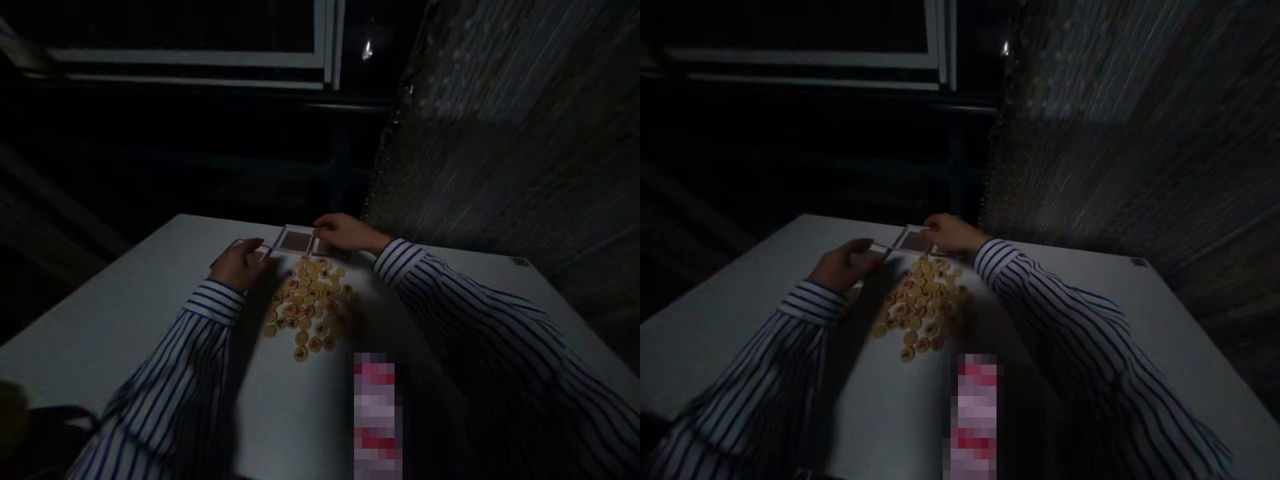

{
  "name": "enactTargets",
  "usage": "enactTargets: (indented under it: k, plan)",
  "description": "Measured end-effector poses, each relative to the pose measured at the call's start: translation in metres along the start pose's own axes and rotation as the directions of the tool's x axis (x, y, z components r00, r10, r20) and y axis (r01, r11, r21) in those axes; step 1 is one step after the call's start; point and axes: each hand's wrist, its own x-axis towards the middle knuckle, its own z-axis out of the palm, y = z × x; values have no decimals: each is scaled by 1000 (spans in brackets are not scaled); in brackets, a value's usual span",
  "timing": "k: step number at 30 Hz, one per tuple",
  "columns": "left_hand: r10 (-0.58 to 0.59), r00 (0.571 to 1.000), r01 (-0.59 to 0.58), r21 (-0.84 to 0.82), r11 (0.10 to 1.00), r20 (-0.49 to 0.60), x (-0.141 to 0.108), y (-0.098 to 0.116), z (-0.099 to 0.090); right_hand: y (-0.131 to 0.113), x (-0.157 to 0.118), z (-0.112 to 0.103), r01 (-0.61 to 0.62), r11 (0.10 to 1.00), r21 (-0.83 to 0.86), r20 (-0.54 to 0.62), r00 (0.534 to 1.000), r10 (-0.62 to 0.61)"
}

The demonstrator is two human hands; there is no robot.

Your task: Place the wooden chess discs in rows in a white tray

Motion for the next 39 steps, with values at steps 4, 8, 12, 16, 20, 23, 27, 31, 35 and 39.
enactTargets:
  k: [4, 8, 12, 16, 20, 23, 27, 31, 35, 39]
  plan:
    - [-18, 1000, 17, 18, 1000, 21, 5, -2, 2, -1, 13, 2, -19, 1000, 24, 16, 1000, 19]
    - [-20, 999, 19, 27, 999, 36, 13, -3, 7, 3, 26, 3, -35, 999, 31, 24, 999, 35]
    - [-22, 998, 20, 23, 1000, 61, 24, -4, 15, 11, 38, 5, -56, 998, 24, 47, 997, 55]
    - [-17, 995, 15, 15, 1000, 101, 34, -5, 21, 20, 49, 8, -53, 998, -17, 64, 997, 54]
    - [-26, 992, 22, 39, 999, 123, 39, -4, 23, 28, 61, 12, -43, 998, -39, 75, 996, 45]
    - [-34, 988, 25, 60, 998, 151, 42, -2, 23, 30, 68, 15, -59, 997, -59, 83, 995, 64]
    - [-24, 990, 14, 68, 998, 141, 45, -5, 29, 29, 73, 18, -53, 994, -93, 85, 995, 61]
    - [4, 991, -16, 94, 995, 132, 48, -9, 35, 28, 76, 21, -64, 992, -106, 102, 992, 75]
    - [19, 991, -32, 100, 995, 130, 52, -13, 40, 30, 81, 23, -25, 994, -111, 104, 994, 37]
    - [32, 991, -46, 105, 993, 132, 56, -15, 45, 31, 83, 23, -47, 993, -109, 95, 994, 57]
